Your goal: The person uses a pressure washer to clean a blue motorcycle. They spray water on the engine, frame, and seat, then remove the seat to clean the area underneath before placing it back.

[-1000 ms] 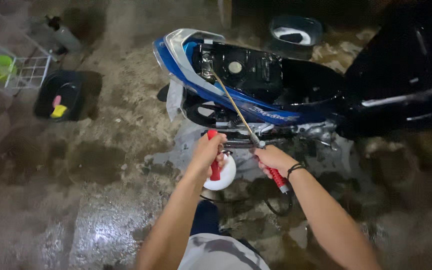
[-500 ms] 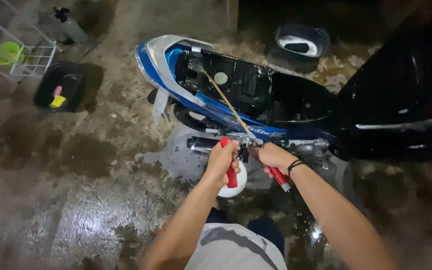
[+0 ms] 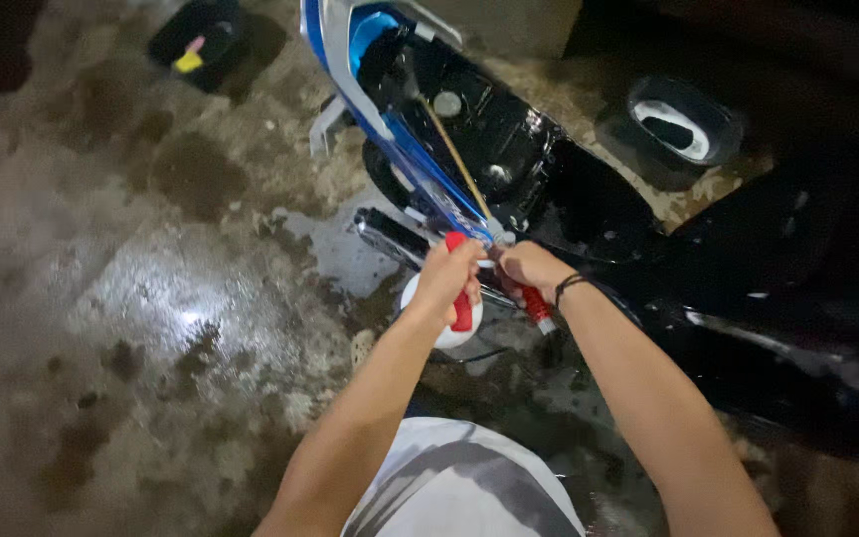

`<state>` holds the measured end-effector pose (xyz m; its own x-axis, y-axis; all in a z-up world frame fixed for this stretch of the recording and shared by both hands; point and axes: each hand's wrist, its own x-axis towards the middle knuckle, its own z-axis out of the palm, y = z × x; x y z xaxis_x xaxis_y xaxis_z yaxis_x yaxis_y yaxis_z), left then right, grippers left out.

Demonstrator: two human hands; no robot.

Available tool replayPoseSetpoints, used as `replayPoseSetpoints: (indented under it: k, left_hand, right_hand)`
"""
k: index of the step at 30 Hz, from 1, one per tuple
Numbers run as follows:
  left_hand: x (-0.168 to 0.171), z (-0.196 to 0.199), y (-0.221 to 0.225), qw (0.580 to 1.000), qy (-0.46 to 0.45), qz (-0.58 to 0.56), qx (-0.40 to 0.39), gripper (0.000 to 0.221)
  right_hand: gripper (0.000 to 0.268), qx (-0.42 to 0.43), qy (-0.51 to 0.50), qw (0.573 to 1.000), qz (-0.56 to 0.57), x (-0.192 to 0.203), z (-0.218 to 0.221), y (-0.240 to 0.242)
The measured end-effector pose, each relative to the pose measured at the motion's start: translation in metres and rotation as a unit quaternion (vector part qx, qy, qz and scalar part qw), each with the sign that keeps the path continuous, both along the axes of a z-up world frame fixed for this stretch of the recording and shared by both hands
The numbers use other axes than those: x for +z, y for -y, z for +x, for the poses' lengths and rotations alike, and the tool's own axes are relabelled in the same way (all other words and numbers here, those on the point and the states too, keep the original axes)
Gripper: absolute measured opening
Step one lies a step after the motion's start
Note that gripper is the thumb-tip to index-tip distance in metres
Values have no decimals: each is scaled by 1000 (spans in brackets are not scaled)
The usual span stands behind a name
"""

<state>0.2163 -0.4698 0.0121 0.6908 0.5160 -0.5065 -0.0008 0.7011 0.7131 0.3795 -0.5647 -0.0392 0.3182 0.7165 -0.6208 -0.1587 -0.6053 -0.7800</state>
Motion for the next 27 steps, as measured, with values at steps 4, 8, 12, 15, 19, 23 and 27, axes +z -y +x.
replayPoseSetpoints:
  k: [4,8,12,15,19,23,27]
  left_hand:
    - [9,12,32,997,0,-44,55,13]
    - [17,14,57,996,6,-47,80,18]
    - [24,20,77,996,-5,-57,68,16]
    - [26,18,89,996,-2,-72,56,16]
    - [26,14,103,995,-27,-83,42,9]
    - [23,12,108,996,-23,-74,42,19]
    - [20,7,109,996,-27,-69,46,19]
  right_hand:
    - [33,-6,-9,997,-79,41,15,28]
    - [40,28,4,993,-111,71,9,47]
    - [36,64,27,994,-86,80,6,61]
    - [30,80,25,994,-75,82,4,74]
    - [38,48,43,982,-178,86,3,99]
    - [45,84,64,980,-167,91,2,116]
    - [40,63,77,979,-177,98,-5,113]
